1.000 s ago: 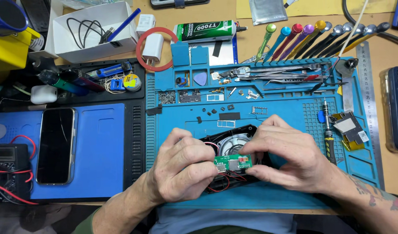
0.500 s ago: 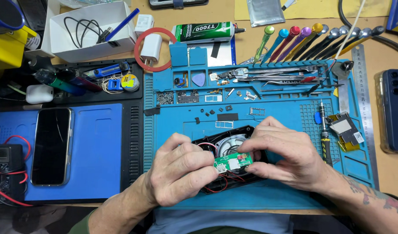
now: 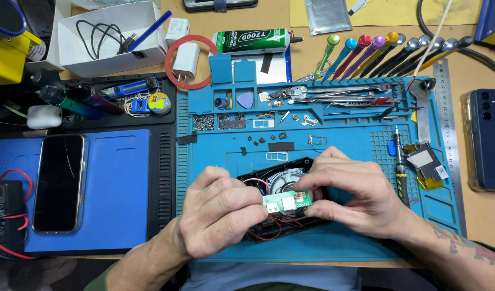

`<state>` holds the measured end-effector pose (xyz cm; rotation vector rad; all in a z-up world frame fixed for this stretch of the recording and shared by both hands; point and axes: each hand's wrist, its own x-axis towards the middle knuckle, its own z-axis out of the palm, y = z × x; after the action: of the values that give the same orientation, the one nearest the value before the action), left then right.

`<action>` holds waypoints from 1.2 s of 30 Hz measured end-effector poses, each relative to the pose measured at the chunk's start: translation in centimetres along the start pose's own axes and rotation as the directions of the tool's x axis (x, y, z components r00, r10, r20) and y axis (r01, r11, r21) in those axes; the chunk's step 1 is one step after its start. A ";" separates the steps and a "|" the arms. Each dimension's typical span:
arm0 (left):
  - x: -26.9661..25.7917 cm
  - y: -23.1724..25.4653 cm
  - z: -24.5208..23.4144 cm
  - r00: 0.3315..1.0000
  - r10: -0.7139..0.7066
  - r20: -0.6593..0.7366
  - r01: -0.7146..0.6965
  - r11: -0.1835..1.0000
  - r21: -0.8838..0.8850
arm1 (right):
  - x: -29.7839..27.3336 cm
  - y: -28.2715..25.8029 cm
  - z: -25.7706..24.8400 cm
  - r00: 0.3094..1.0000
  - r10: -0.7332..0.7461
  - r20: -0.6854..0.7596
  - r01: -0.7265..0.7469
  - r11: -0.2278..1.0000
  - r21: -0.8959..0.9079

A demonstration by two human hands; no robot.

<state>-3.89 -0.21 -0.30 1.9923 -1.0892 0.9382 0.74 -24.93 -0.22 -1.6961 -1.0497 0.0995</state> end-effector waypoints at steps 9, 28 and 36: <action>-0.3 0.0 -0.2 0.998 0.059 0.023 -0.059 0.998 -0.021 | -0.1 0.0 -0.1 0.997 0.082 -0.004 -0.081 0.994 0.072; 0.0 0.5 0.7 0.991 0.099 0.085 -0.083 0.982 -0.172 | -0.2 0.3 1.1 0.981 -0.194 -0.009 0.171 0.882 -0.440; -0.1 0.2 0.0 0.995 0.060 0.074 -0.046 0.983 -0.178 | -0.6 -0.1 0.6 0.997 0.060 -0.045 -0.066 0.990 -0.125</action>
<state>-4.13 -0.30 -0.37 1.8764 -1.2310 0.7666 -0.01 -24.90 -0.58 -1.8390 -0.9896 0.0392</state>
